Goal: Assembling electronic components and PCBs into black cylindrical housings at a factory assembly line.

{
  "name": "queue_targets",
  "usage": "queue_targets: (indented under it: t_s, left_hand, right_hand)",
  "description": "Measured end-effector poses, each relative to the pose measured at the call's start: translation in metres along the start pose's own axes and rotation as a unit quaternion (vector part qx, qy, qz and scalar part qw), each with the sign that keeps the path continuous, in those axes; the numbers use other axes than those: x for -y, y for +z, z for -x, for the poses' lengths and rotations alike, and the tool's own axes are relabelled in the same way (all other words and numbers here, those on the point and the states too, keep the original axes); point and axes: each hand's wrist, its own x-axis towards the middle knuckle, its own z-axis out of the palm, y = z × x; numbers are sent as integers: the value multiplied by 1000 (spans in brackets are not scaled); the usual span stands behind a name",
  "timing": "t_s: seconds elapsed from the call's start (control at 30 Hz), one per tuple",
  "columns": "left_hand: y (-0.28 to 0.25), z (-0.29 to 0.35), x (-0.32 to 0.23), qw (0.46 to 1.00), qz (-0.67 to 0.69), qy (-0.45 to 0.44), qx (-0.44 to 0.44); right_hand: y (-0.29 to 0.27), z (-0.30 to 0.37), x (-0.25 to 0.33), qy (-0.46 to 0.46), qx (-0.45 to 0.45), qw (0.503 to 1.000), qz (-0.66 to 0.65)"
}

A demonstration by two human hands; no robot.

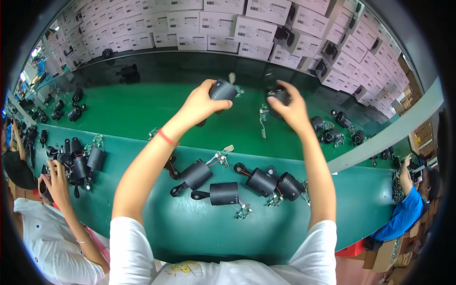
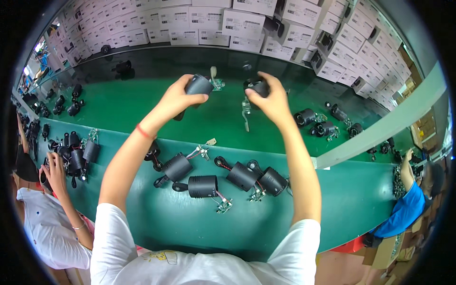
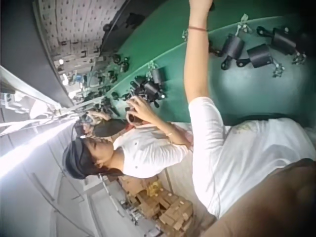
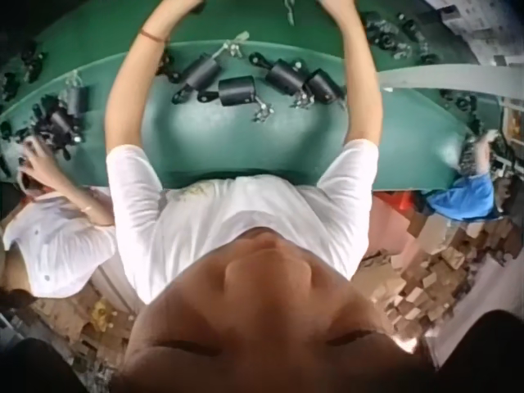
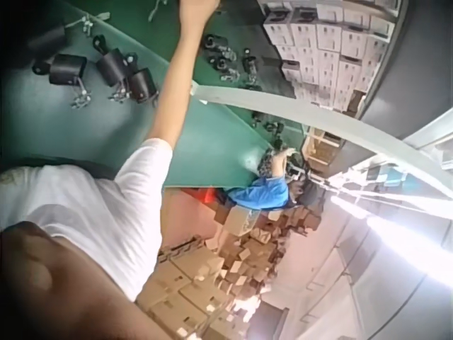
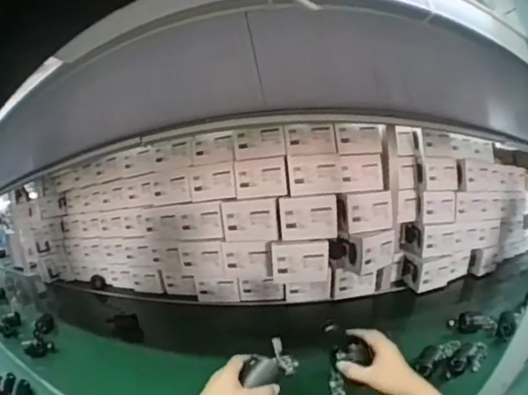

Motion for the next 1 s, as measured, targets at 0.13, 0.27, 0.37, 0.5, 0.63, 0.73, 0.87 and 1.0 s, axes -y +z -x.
queue_targets:
  t_s: [0.13,0.27,0.37,0.5,0.63,0.73,0.87,1.0]
  left_hand:
    - [-7,84,-49,992,74,20,100]
    - [3,150,-61,940,-20,117,321]
    - [31,196,-46,893,-160,143,394]
    - [47,226,-19,886,-246,203,337]
    - [44,234,-26,852,-404,246,225]
    - [40,233,-30,846,-411,248,232]
    - [39,221,-27,878,-327,295,188]
    - [47,217,-39,898,-234,339,156]
  right_hand:
    - [-58,77,49,41,43,980,-188]
    - [-77,168,76,124,151,947,-255]
    - [-69,202,93,133,262,955,-33]
    - [-40,227,86,-100,241,948,179]
    - [-31,232,96,-121,220,931,266]
    - [-34,223,95,-99,240,941,216]
    - [-45,179,87,-6,184,980,79]
    - [-71,95,-13,58,-45,940,333]
